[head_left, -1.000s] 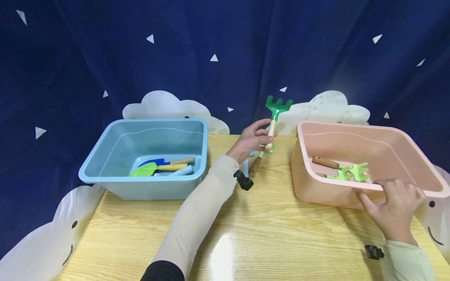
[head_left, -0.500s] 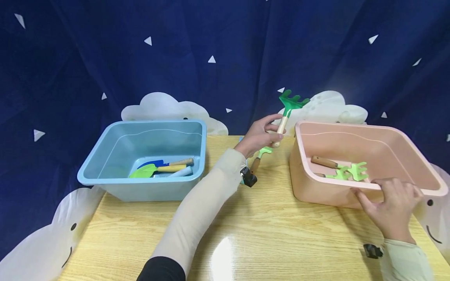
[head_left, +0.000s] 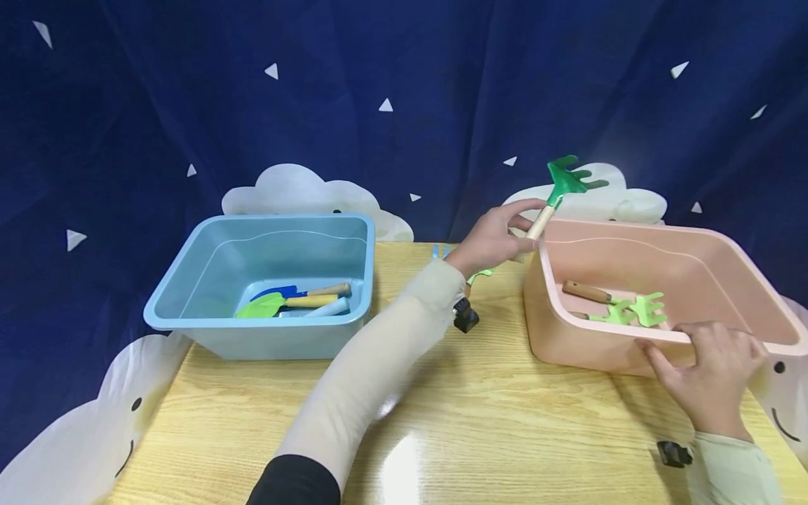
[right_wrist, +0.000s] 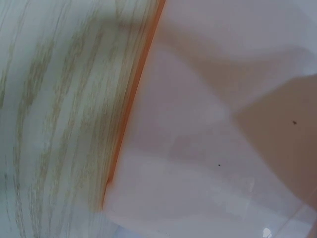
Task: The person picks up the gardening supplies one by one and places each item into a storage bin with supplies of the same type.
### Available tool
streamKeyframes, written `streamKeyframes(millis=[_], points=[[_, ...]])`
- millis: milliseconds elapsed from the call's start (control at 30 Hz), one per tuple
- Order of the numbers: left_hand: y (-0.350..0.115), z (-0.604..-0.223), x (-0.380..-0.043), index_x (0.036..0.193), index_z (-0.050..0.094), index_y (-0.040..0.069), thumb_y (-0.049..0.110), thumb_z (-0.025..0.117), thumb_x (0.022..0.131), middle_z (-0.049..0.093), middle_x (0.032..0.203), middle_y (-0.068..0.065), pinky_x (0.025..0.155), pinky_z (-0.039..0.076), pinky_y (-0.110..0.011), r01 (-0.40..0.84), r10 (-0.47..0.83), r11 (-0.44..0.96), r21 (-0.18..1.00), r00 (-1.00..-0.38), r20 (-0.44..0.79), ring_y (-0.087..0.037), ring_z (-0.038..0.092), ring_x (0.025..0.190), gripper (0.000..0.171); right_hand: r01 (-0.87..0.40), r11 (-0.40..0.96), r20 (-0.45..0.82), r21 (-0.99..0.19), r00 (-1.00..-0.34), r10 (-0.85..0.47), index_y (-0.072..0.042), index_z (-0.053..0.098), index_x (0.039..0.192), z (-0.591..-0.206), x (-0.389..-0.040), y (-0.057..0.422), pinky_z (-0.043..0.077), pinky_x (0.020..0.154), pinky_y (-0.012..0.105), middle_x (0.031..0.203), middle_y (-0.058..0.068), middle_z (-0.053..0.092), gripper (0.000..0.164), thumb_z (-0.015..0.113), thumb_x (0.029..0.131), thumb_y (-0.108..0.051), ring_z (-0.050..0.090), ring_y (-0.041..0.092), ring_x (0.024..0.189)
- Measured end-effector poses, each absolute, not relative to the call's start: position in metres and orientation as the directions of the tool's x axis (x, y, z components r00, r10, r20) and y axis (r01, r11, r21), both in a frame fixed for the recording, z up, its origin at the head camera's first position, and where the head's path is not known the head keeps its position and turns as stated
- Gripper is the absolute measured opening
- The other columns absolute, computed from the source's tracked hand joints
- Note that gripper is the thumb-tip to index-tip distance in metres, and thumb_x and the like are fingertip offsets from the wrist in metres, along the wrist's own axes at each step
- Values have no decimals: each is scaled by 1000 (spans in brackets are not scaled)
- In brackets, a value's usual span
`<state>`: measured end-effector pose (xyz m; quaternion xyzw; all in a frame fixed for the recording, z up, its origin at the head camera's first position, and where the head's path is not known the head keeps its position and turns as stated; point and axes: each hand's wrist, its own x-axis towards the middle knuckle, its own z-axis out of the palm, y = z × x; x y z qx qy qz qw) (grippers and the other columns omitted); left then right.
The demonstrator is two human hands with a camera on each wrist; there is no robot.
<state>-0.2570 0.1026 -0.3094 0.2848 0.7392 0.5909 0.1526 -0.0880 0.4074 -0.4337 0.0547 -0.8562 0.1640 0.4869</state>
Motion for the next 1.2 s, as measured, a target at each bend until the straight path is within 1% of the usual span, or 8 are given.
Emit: streamKeyframes(millis=[200, 333, 400, 500, 567, 733, 1033, 1200], points=[[127, -305, -247, 143, 53, 25, 2, 73, 86, 74, 112, -6, 68, 55, -17, 352, 627, 233, 906, -767, 136, -9, 64, 103, 65, -239, 946, 849, -221, -524, 66, 8, 63, 87, -435, -85, 410, 12, 110, 37, 85, 28, 58, 81, 58, 81, -73, 43, 52, 87], [144, -307, -238, 143, 52, 31, 6, 75, 85, 73, 111, 3, 64, 53, -15, 392, 642, 315, 864, -759, 110, -4, 64, 101, 67, -215, 950, 832, -225, -550, 72, 7, 63, 89, -434, -83, 409, 11, 109, 35, 87, 28, 59, 83, 57, 81, -75, 44, 53, 89], [151, -307, -234, 144, 50, 35, 8, 74, 86, 72, 112, 6, 60, 53, -16, 419, 656, 359, 834, -749, 94, -2, 66, 94, 68, -213, 950, 827, -227, -558, 72, 7, 63, 89, -433, -82, 408, 9, 108, 31, 87, 28, 59, 83, 56, 81, -75, 44, 52, 89], [157, -309, -230, 146, 48, 38, 9, 70, 89, 69, 119, 11, 57, 52, -16, 516, 687, 424, 745, -719, 107, 1, 65, 88, 68, -232, 946, 840, -225, -538, 68, 9, 62, 87, -433, -83, 406, 8, 107, 28, 83, 28, 57, 82, 57, 82, -73, 43, 52, 85], [160, -310, -229, 146, 47, 39, 9, 67, 91, 65, 126, 14, 60, 50, -15, 593, 710, 462, 660, -693, 125, 3, 63, 89, 66, -248, 943, 853, -221, -518, 64, 9, 62, 86, -432, -83, 404, 8, 106, 28, 81, 28, 57, 81, 58, 82, -72, 42, 51, 83], [165, -312, -227, 146, 46, 40, 11, 61, 94, 59, 133, 19, 65, 43, -17, 697, 737, 507, 507, -656, 163, -2, 56, 89, 61, -258, 941, 865, -221, -497, 67, 10, 61, 84, -433, -85, 403, 9, 106, 28, 79, 28, 56, 82, 59, 81, -72, 41, 51, 80], [169, -310, -228, 144, 49, 41, 10, 62, 93, 50, 147, 23, 64, 42, -14, 726, 724, 468, 504, -642, 251, -1, 57, 95, 61, -245, 943, 846, -226, -529, 65, 10, 62, 87, -435, -86, 405, 8, 106, 29, 81, 27, 57, 82, 59, 81, -73, 43, 51, 83], [171, -308, -230, 144, 49, 41, 9, 62, 92, 49, 147, 23, 64, 41, -14, 734, 728, 468, 492, -636, 257, 0, 55, 95, 62, -255, 942, 863, -218, -501, 64, 9, 62, 86, -434, -87, 405, 10, 107, 29, 80, 27, 57, 81, 60, 81, -72, 42, 52, 82]])
